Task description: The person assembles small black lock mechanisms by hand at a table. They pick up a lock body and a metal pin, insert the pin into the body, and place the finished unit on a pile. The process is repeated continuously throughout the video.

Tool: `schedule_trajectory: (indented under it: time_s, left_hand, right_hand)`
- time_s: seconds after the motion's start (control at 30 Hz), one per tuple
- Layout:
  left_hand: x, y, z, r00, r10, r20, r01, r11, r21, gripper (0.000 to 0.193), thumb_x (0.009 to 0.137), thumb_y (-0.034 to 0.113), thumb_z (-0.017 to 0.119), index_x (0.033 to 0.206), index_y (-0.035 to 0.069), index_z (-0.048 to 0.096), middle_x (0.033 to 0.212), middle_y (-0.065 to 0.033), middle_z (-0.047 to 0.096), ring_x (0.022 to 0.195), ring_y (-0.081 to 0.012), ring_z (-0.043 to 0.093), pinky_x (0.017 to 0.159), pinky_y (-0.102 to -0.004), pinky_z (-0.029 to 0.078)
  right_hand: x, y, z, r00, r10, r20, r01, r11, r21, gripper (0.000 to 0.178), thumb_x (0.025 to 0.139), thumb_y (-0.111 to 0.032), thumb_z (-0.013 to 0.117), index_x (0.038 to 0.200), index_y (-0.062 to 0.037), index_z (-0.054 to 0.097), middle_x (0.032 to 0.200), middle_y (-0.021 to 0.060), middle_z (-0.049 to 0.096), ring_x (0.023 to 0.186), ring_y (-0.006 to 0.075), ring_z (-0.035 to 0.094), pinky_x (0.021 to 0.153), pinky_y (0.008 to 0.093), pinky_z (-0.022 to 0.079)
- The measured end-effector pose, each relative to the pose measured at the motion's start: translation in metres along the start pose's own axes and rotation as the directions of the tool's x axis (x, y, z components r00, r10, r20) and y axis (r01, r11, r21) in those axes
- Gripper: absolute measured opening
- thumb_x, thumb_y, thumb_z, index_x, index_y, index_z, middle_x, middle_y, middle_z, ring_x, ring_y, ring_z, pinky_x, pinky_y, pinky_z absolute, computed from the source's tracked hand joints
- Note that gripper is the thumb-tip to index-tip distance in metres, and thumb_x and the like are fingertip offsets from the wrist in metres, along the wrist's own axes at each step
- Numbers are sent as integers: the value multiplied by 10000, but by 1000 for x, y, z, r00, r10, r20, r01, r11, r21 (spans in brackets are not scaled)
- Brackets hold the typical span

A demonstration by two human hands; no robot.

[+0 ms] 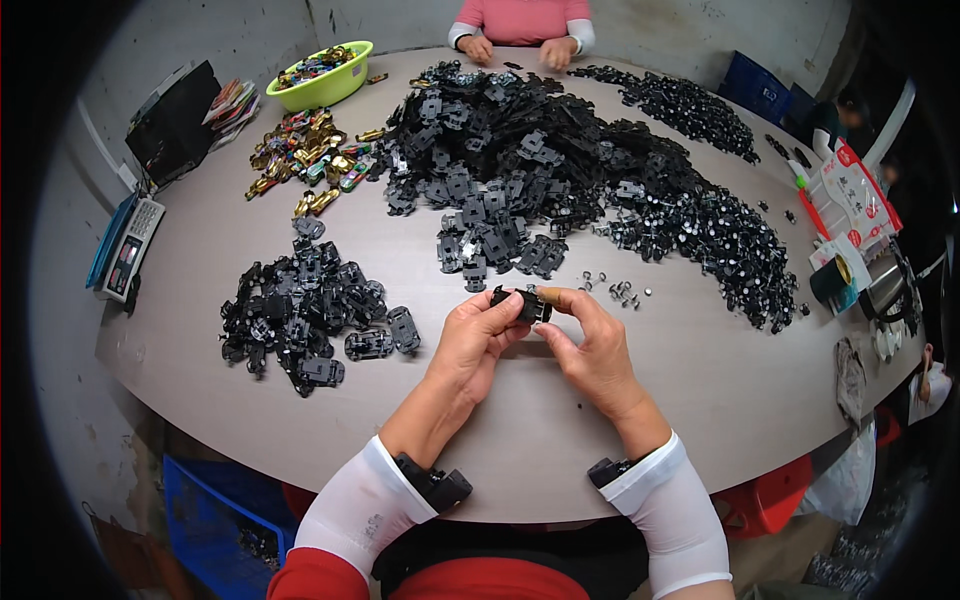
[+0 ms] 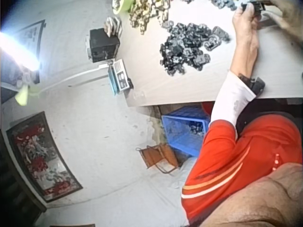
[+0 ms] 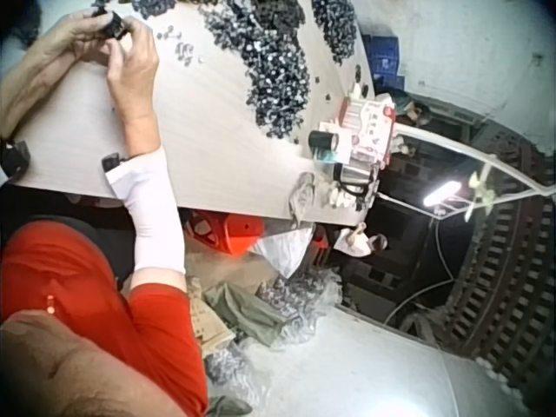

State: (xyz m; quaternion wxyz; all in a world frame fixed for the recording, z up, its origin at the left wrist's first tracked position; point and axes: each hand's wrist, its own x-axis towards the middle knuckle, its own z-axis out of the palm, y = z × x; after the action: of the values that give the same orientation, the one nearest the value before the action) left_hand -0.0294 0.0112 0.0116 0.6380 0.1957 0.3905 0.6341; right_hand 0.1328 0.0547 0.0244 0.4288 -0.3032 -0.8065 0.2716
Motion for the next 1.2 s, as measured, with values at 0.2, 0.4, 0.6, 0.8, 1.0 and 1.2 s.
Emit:
schedule_trajectory:
  time_s: [0.2, 0.4, 0.6, 0.8, 1.0, 1.2]
  left_hand:
    - [-3, -1, 2, 999, -17, 33, 19, 998, -56, 130, 935, 119, 639, 1033, 35, 628, 989, -48, 668, 895, -116, 632, 823, -260, 521]
    - [1, -6, 2, 999, -15, 39, 16, 999, -28, 137, 942, 120, 629, 1046, 33, 612, 1005, -54, 667, 909, -125, 638, 830, -283, 530]
    - [2, -11, 14, 999, -22, 46, 16, 992, 124, 125, 958, 103, 598, 1051, 21, 615, 993, -45, 662, 893, -134, 645, 828, -297, 546]
    - [22, -4, 1, 999, 31, -22, -29, 997, 74, 179, 974, 114, 570, 1119, 14, 600, 1039, -66, 669, 921, -151, 652, 876, -316, 542]
    - [16, -1, 1, 1000, 4, 1, -4, 1000, 19, 110, 975, 124, 570, 1056, 51, 585, 1014, -84, 670, 902, -177, 658, 856, -367, 562]
    - [14, -2, 0, 998, -51, 30, 50, 997, 53, 115, 970, 151, 583, 1036, 57, 574, 973, -79, 668, 884, -185, 664, 826, -373, 572]
  right_hand:
    - [-1, -2, -1, 998, 53, -17, -52, 997, 60, 341, 786, -17, 723, 1102, -23, 596, 1050, 151, 678, 966, 318, 678, 840, 368, 547]
    - [-3, -3, -1, 999, 45, -19, -44, 999, 26, 346, 800, -33, 714, 1124, -13, 596, 1048, 158, 674, 965, 326, 667, 826, 367, 540]
    - [2, 2, -20, 1000, 13, -3, -13, 995, -101, 280, 822, -100, 712, 1085, -21, 656, 1038, 157, 671, 949, 296, 669, 809, 341, 534]
    - [1, 56, -89, 926, 338, -169, -372, 892, -257, 137, 816, -74, 698, 925, 10, 706, 898, 128, 683, 755, 212, 666, 700, 310, 530]
    - [5, 50, -76, 947, 306, -96, -320, 885, -338, 157, 794, -86, 707, 923, 4, 703, 879, 125, 665, 769, 253, 636, 722, 347, 515]
    - [27, 46, -46, 997, 71, -40, -80, 802, -592, 238, 752, -188, 767, 917, -26, 709, 922, 97, 636, 960, 279, 548, 868, 399, 435]
